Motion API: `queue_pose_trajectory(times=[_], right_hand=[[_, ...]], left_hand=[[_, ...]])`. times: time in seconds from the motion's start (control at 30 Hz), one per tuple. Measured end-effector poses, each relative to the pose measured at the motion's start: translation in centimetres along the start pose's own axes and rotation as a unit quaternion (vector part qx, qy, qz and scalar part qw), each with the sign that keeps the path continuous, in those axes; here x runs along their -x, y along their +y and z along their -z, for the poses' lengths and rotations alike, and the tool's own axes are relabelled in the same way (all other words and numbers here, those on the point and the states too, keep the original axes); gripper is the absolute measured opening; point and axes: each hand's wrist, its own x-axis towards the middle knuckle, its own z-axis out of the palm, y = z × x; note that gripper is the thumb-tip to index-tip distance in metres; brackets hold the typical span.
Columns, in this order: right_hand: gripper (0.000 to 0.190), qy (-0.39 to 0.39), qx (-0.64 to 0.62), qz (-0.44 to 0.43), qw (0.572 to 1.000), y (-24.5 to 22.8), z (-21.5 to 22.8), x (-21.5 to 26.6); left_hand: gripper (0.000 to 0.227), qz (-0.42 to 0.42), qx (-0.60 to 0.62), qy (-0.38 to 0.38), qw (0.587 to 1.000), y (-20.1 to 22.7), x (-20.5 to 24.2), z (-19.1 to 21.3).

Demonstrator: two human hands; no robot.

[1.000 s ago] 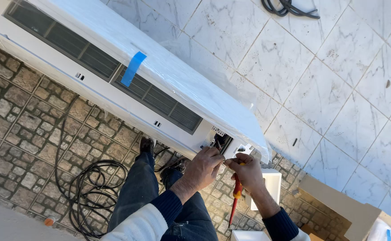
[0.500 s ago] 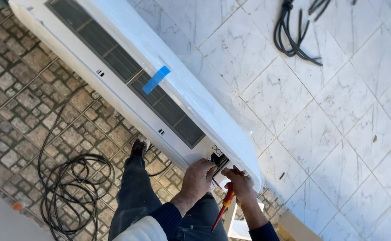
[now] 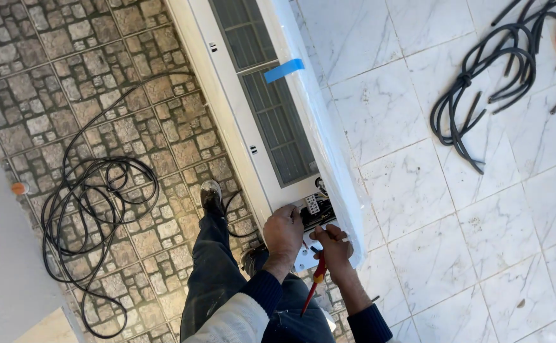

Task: Connecting electrical wiring to the terminal block of an indoor air conditioning unit.

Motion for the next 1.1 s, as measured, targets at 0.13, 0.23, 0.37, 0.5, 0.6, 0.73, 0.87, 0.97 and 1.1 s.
queue_pose_trajectory(times=[0.13, 0.23, 0.37, 0.5, 0.6, 0.73, 0.87, 0.97, 1.1], right_hand=[[0.038, 0.003, 0.029, 0.008, 1.0, -1.4, -0.1, 0.1], [0.033, -0.001, 0.011, 0.0, 1.0, -1.8, -0.3, 0.5], [0.043, -0.038, 0.032, 0.02, 0.999, -1.8, 0.1, 1.0], [0.052, -0.032, 0.003, 0.016, 0.999, -2.0, 0.7, 0.9], [0.053, -0.027, -0.007, -0.002, 1.0, -3.1, 0.8, 1.2], [0.052, -0.025, -0.027, 0.019, 0.999, -3.2, 1.3, 0.7], [0.037, -0.03, -0.019, 0.04, 0.999, -4.3, 1.8, 1.2], [0.03, -0.029, -0.03, 0.042, 0.998, -4.8, 2.5, 1.2], [0.03, -0.04, -0.041, 0.05, 0.997, -5.0, 2.5, 1.1]], left_hand=[[0.012, 0.032, -0.015, 0.021, 0.999, 0.3, -0.1, -0.5], [0.013, 0.044, -0.033, -0.003, 0.998, -0.1, -0.1, -1.2], [0.014, 0.085, -0.063, -0.026, 0.994, 0.3, -0.1, -1.6], [0.017, 0.119, -0.085, -0.035, 0.989, 0.7, -0.4, -2.3], [0.014, 0.128, -0.095, -0.026, 0.987, 0.0, -0.6, -3.6], [0.015, 0.146, -0.105, -0.029, 0.983, 1.4, -0.8, -3.2], [0.016, 0.201, -0.098, -0.035, 0.974, 2.1, -1.0, -3.9], [0.017, 0.212, -0.091, -0.028, 0.973, 2.4, -0.7, -3.8], [0.018, 0.224, -0.07, -0.011, 0.972, 2.6, -0.6, -3.9]])
